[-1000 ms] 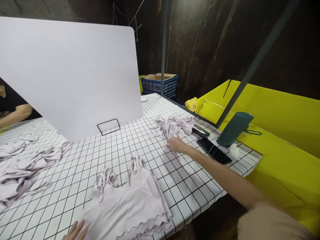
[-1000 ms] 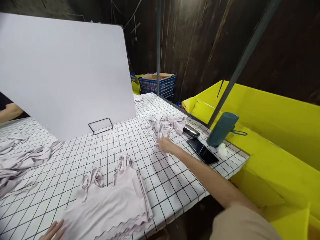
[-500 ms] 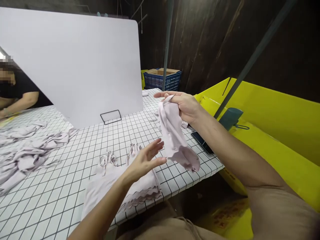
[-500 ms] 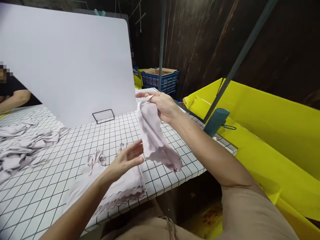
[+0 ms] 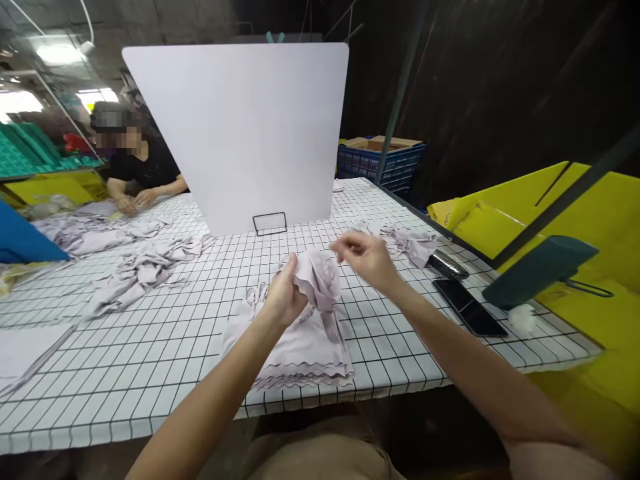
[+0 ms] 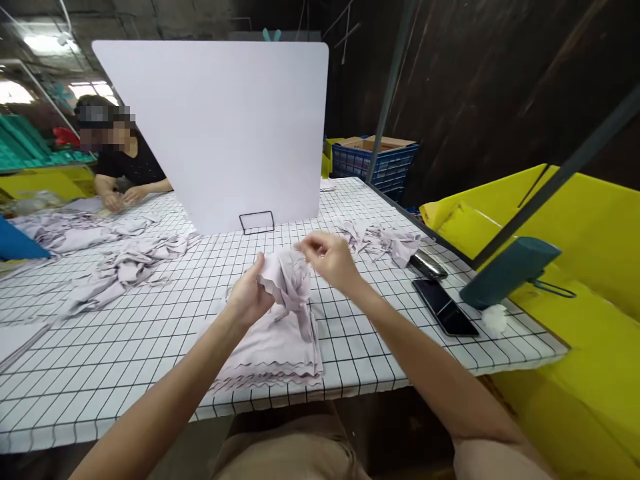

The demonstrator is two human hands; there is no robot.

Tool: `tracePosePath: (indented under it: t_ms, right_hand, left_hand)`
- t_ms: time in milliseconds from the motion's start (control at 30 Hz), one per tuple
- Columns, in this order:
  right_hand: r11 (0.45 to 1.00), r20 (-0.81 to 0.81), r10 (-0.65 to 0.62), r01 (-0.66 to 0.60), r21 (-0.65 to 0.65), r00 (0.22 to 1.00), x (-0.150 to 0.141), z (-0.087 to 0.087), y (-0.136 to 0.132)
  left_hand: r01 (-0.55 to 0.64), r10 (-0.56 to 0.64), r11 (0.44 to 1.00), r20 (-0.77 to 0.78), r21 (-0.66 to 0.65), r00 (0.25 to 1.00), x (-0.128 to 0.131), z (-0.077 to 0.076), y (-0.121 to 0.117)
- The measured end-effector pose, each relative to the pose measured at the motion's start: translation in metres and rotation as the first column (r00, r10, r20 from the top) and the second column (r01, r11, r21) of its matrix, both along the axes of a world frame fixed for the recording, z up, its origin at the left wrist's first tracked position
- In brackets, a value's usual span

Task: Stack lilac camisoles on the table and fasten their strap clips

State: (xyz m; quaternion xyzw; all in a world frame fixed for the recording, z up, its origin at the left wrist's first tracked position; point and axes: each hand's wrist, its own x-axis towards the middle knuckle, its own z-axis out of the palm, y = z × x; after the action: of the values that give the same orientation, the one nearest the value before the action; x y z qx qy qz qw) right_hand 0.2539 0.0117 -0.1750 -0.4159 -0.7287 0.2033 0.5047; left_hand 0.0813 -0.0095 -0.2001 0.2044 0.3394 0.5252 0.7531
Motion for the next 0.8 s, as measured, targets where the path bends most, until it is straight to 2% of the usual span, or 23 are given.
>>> tracePosePath:
  t_ms: [67, 167, 267, 333, 367, 400, 433, 467, 500, 533, 567, 600, 633, 667, 700, 800]
  right_hand:
    - [0.996, 0.100, 0.086, -0.087, 0.005, 0.991, -0.019, -0.024, -0.015]
    - [0.979, 0.022, 0.170, -0.166, -0.116, 0.985, -0.038, -0.044, -0.016]
    - [0.902, -0.220, 0.229, -0.292, -0.319, 0.948, -0.035, -0.038, 0.002]
    - [0.869, -0.344, 0.188, -0.319, -0.378, 0.920, -0.027, -0.025, 0.018]
    - [0.862, -0.389, 0.163, -0.323, -0.391, 0.907, -0.024, -0.018, 0.025]
    - [0.854, -0.424, 0.144, -0.329, -0.403, 0.894, -0.021, -0.011, 0.031]
    - [0.842, -0.455, 0.136, -0.344, -0.415, 0.880, -0.021, -0.004, 0.036]
    - [0.828, -0.478, 0.134, -0.363, -0.427, 0.868, -0.022, 0.003, 0.040]
    - [0.814, -0.494, 0.133, -0.379, -0.440, 0.859, -0.024, 0.008, 0.044]
    - [0.801, -0.509, 0.132, -0.394, -0.451, 0.851, -0.029, 0.012, 0.046]
    - [0.789, -0.529, 0.130, -0.410, -0.457, 0.839, -0.034, 0.016, 0.048]
    - [0.779, -0.555, 0.123, -0.427, -0.459, 0.823, -0.040, 0.019, 0.050]
    - [0.772, -0.583, 0.113, -0.440, -0.458, 0.804, -0.046, 0.022, 0.051]
    - [0.772, -0.611, 0.099, -0.449, -0.451, 0.785, -0.051, 0.025, 0.051]
    - [0.781, -0.636, 0.089, -0.450, -0.434, 0.767, -0.055, 0.028, 0.052]
    - [0.822, -0.658, 0.109, -0.440, -0.361, 0.745, -0.057, 0.038, 0.051]
  left_hand:
    - [0.028, -0.029, 0.999, 0.026, 0.038, 0.999, -0.004, -0.002, 0.001]
    - [0.034, -0.033, 0.996, -0.012, 0.077, 0.999, -0.012, -0.008, 0.002]
    - [-0.016, 0.031, 0.997, -0.205, 0.074, 0.978, -0.034, -0.014, 0.007]
    - [0.074, -0.037, 0.993, -0.369, 0.088, 0.929, -0.056, -0.017, 0.013]
    - [0.156, -0.093, 0.983, -0.476, 0.095, 0.874, -0.066, -0.018, 0.016]
    - [0.228, -0.120, 0.968, -0.602, 0.106, 0.790, -0.076, -0.018, 0.018]
    - [0.261, -0.077, 0.955, -0.729, 0.143, 0.681, -0.083, -0.017, 0.019]
    - [0.260, 0.040, 0.939, -0.824, 0.224, 0.565, -0.088, -0.015, 0.019]
    - [0.244, 0.210, 0.903, -0.859, 0.353, 0.466, -0.089, -0.012, 0.018]
    - [0.232, 0.387, 0.833, -0.828, 0.503, 0.407, -0.087, -0.008, 0.016]
    - [0.231, 0.522, 0.739, -0.754, 0.633, 0.397, -0.083, -0.004, 0.014]
    - [0.246, 0.589, 0.653, -0.684, 0.717, 0.430, -0.076, 0.000, 0.013]
    - [0.262, 0.597, 0.600, -0.640, 0.756, 0.483, -0.069, 0.004, 0.012]
    - [0.271, 0.563, 0.587, -0.625, 0.763, 0.540, -0.061, 0.006, 0.012]
    - [0.263, 0.508, 0.609, -0.623, 0.748, 0.595, -0.055, 0.007, 0.013]
    - [0.262, 0.271, 0.735, -0.624, 0.626, 0.733, -0.046, 0.002, 0.023]
